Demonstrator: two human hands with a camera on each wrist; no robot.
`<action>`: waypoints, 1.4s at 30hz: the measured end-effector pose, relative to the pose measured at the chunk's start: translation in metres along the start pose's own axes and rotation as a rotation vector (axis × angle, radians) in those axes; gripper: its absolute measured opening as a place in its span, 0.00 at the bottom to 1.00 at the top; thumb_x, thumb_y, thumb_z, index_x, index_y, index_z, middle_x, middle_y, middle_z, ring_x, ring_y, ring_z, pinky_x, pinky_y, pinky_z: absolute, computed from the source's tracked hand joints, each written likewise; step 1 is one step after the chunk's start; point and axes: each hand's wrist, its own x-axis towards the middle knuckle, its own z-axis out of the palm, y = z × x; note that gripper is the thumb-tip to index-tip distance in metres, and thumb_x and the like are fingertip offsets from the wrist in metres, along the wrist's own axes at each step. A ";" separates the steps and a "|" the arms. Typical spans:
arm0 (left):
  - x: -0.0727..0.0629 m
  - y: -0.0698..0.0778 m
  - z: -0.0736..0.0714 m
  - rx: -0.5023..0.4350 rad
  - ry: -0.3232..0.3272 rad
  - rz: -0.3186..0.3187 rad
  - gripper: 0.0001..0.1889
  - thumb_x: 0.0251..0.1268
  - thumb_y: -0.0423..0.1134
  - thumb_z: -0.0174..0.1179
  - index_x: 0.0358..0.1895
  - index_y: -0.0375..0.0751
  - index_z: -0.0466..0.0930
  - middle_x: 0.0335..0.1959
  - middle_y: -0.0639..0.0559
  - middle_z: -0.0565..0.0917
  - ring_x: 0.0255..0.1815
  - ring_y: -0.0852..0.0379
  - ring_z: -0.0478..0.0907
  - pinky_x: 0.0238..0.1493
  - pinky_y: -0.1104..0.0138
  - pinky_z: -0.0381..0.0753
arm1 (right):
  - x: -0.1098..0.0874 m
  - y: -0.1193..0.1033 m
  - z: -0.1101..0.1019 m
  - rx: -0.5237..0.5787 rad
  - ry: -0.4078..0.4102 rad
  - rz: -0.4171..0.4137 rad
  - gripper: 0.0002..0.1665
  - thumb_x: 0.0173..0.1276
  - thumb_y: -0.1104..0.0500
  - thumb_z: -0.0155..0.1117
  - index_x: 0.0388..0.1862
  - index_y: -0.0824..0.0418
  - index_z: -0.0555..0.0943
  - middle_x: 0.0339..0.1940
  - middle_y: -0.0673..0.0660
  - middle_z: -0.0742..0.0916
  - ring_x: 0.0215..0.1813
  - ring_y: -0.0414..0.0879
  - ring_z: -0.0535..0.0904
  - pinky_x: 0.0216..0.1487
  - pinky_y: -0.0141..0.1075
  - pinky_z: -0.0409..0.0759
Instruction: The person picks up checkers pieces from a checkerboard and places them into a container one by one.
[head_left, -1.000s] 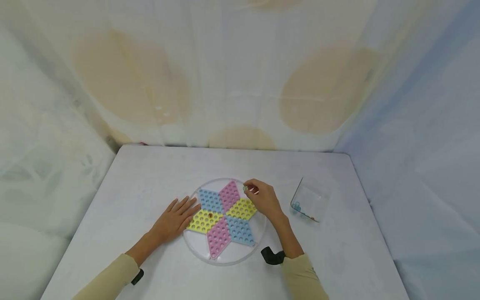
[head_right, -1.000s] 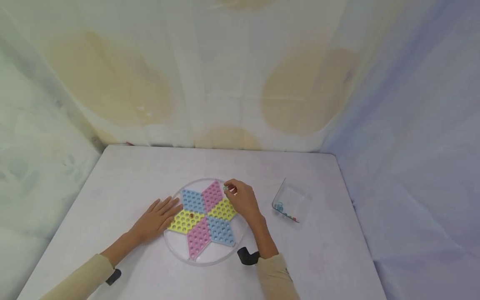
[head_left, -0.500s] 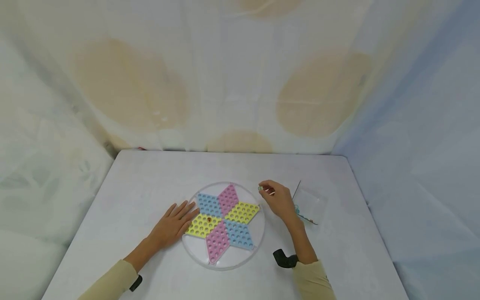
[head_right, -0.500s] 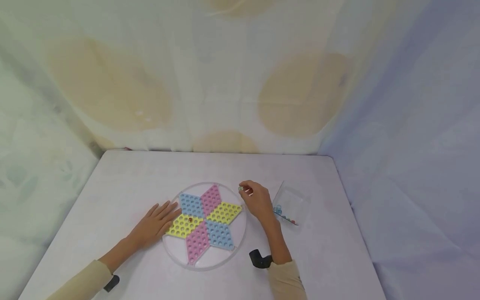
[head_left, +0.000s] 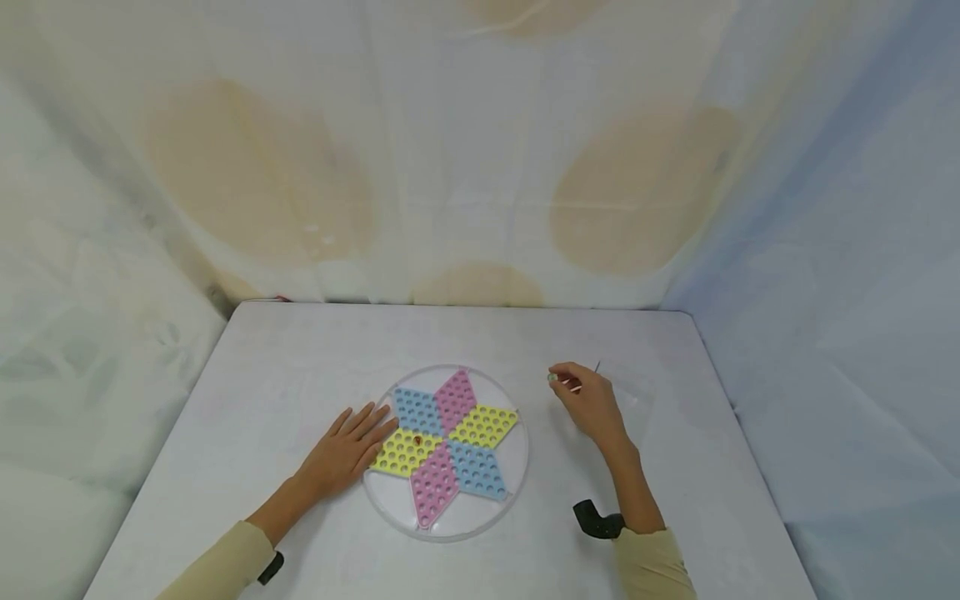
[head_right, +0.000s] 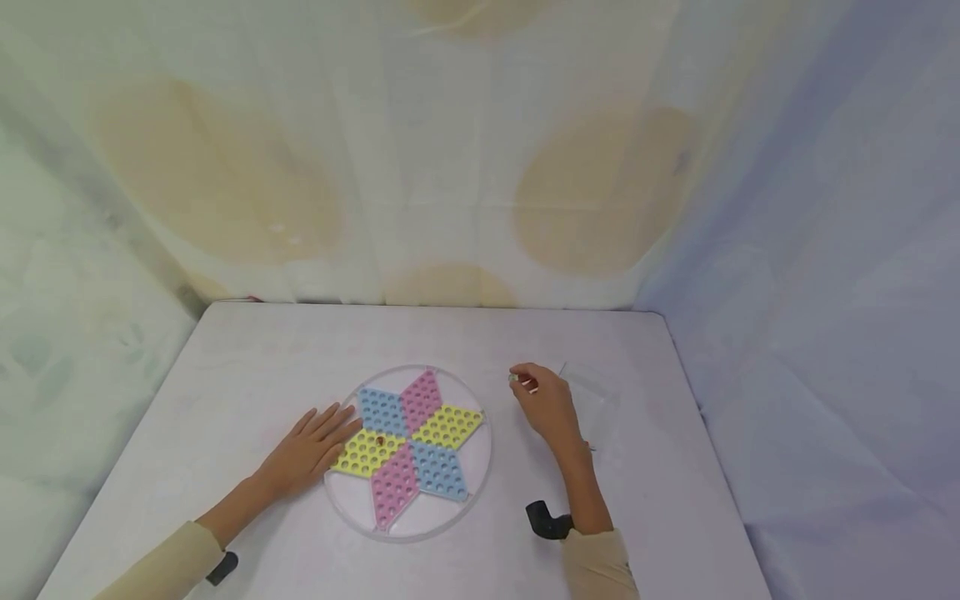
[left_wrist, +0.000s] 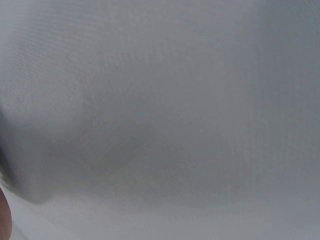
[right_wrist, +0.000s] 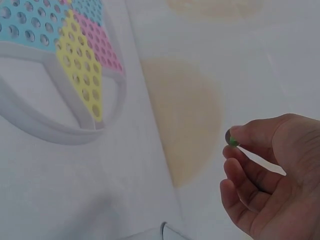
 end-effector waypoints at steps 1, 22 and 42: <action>0.000 0.000 0.000 -0.001 -0.001 0.000 0.28 0.78 0.50 0.48 0.78 0.51 0.62 0.79 0.51 0.57 0.80 0.47 0.47 0.76 0.46 0.45 | -0.001 0.002 -0.001 -0.001 0.000 0.002 0.13 0.69 0.65 0.67 0.51 0.65 0.85 0.42 0.59 0.87 0.44 0.52 0.83 0.47 0.46 0.83; 0.000 0.000 -0.001 0.035 -0.030 -0.009 0.28 0.79 0.51 0.46 0.78 0.52 0.60 0.80 0.51 0.56 0.80 0.48 0.47 0.76 0.48 0.45 | -0.020 0.038 -0.029 -0.081 -0.035 0.082 0.14 0.71 0.64 0.63 0.54 0.66 0.82 0.45 0.60 0.86 0.48 0.55 0.81 0.49 0.49 0.81; 0.001 0.002 -0.003 0.001 0.027 0.008 0.28 0.77 0.49 0.49 0.76 0.49 0.64 0.78 0.48 0.60 0.79 0.44 0.51 0.75 0.44 0.49 | -0.034 0.068 -0.036 -0.200 -0.115 0.166 0.13 0.71 0.66 0.61 0.52 0.69 0.82 0.43 0.62 0.86 0.46 0.57 0.80 0.43 0.49 0.80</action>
